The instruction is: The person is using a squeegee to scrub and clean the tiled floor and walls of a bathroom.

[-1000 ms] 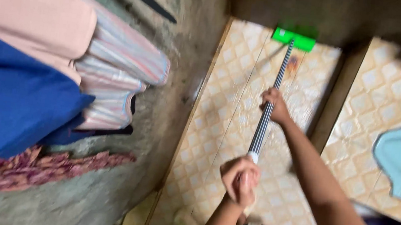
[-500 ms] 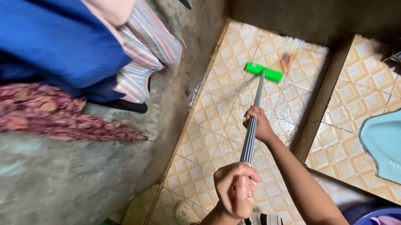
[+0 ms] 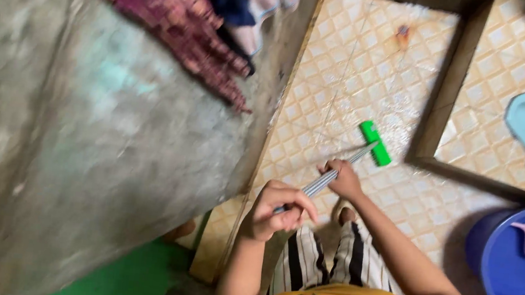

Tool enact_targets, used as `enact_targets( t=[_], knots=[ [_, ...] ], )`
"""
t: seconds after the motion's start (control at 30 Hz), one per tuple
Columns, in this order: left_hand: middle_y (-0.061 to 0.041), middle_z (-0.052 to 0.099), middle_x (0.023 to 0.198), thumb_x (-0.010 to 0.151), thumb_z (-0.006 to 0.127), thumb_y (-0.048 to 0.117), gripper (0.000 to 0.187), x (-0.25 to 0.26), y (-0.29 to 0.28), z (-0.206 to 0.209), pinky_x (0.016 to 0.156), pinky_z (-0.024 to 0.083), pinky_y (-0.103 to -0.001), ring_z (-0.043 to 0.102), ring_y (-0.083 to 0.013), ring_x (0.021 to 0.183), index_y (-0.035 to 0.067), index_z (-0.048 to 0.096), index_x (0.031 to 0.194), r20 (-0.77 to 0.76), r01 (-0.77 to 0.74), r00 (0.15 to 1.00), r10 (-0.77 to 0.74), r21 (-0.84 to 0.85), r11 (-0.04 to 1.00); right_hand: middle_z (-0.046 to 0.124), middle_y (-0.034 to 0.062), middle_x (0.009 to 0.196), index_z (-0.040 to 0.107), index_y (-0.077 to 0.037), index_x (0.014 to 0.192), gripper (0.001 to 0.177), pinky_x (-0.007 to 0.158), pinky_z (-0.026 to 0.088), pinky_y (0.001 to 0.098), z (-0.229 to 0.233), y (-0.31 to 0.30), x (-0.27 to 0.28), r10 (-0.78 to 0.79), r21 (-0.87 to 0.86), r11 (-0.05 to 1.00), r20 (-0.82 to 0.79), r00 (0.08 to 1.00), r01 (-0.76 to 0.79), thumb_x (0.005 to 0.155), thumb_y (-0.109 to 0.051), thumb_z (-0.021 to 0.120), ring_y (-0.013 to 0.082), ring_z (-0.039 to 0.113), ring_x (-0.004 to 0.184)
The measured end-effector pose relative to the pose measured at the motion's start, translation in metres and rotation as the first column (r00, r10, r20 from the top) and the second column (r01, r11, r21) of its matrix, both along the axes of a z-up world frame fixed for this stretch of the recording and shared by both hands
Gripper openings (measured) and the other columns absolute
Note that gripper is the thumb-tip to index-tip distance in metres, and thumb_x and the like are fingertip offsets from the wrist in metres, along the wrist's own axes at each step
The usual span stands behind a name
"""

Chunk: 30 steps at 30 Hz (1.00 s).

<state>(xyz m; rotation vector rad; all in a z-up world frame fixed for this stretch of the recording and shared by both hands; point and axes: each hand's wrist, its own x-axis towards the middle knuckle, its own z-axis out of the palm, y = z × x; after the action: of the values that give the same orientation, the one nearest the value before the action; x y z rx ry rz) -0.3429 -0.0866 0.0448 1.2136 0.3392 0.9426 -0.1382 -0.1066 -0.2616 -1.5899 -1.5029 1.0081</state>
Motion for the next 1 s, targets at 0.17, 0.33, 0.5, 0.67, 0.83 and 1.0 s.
enact_targets(
  t=[0.17,0.33,0.5,0.67,0.83,1.0],
  knots=[
    [0.001,0.049,0.038,0.091,0.064,0.056,0.062,-0.075,-0.022,-0.028,0.043,0.048,-0.026,0.050,-0.0133,0.040,-0.001,0.075,0.071,0.124,-0.259,0.964,0.234,0.249,0.933,0.063,0.0173,0.073,0.066,-0.008,0.073,0.037,0.081,0.050,0.0518,-0.064,0.011,-0.075,0.032,-0.062,0.998,0.289,0.957,-0.014,0.096,-0.037,0.067,0.0429,0.063,0.083],
    [0.003,0.040,0.034,0.105,0.041,0.033,0.054,-0.138,-0.031,-0.002,0.045,0.051,-0.029,0.052,-0.0163,0.036,0.004,0.057,0.062,0.179,-0.691,0.716,0.675,0.318,0.649,0.062,0.0178,0.082,0.064,-0.006,0.082,0.027,0.087,0.053,0.0518,-0.038,0.006,-0.181,-0.028,0.021,0.999,0.190,0.981,0.024,0.093,-0.030,0.072,0.0458,0.063,0.097],
    [0.001,0.031,0.035,0.105,0.040,0.015,0.035,-0.145,-0.027,0.001,0.045,0.052,-0.029,0.047,-0.0119,0.034,0.002,0.048,0.073,0.152,-0.888,0.443,0.884,0.209,0.409,0.063,0.0123,0.084,0.062,-0.010,0.084,0.030,0.088,0.055,0.0499,-0.001,-0.030,-0.203,-0.142,-0.043,0.987,0.178,0.974,0.152,0.096,-0.036,0.070,0.0401,0.065,0.104],
    [0.000,0.036,0.038,0.090,0.055,0.019,0.027,-0.110,-0.051,-0.120,0.046,0.049,-0.024,0.050,-0.0105,0.041,-0.006,0.060,0.081,-0.040,-0.663,0.748,0.663,-0.110,0.741,0.064,0.0230,0.078,0.065,-0.002,0.090,0.026,0.084,0.052,0.0544,-0.069,-0.114,-0.116,-0.221,0.125,0.972,0.171,0.960,0.201,0.090,-0.023,0.080,0.0481,0.065,0.088],
    [-0.004,0.048,0.044,0.097,0.049,0.033,0.047,-0.091,-0.057,-0.126,0.054,0.053,-0.025,0.053,-0.0113,0.041,-0.003,0.064,0.071,0.104,-0.329,0.938,0.332,-0.050,0.943,0.066,0.0044,0.107,0.072,-0.025,0.094,0.022,0.088,0.051,0.0656,-0.067,-0.125,-0.071,-0.072,-0.426,0.854,0.471,0.879,0.298,0.080,-0.042,0.070,0.0353,0.054,0.125],
    [-0.010,0.050,0.044,0.098,0.060,0.022,0.029,-0.094,0.002,-0.014,0.074,0.063,-0.037,0.063,-0.0212,0.045,-0.006,0.060,0.102,-0.073,-0.609,0.759,0.647,0.269,0.746,0.067,0.0184,0.093,0.070,-0.008,0.101,0.034,0.089,0.053,0.0590,0.006,-0.085,-0.116,-0.155,-0.090,0.977,0.321,0.934,0.193,0.075,-0.026,0.084,0.0435,0.067,0.101]
  ],
)
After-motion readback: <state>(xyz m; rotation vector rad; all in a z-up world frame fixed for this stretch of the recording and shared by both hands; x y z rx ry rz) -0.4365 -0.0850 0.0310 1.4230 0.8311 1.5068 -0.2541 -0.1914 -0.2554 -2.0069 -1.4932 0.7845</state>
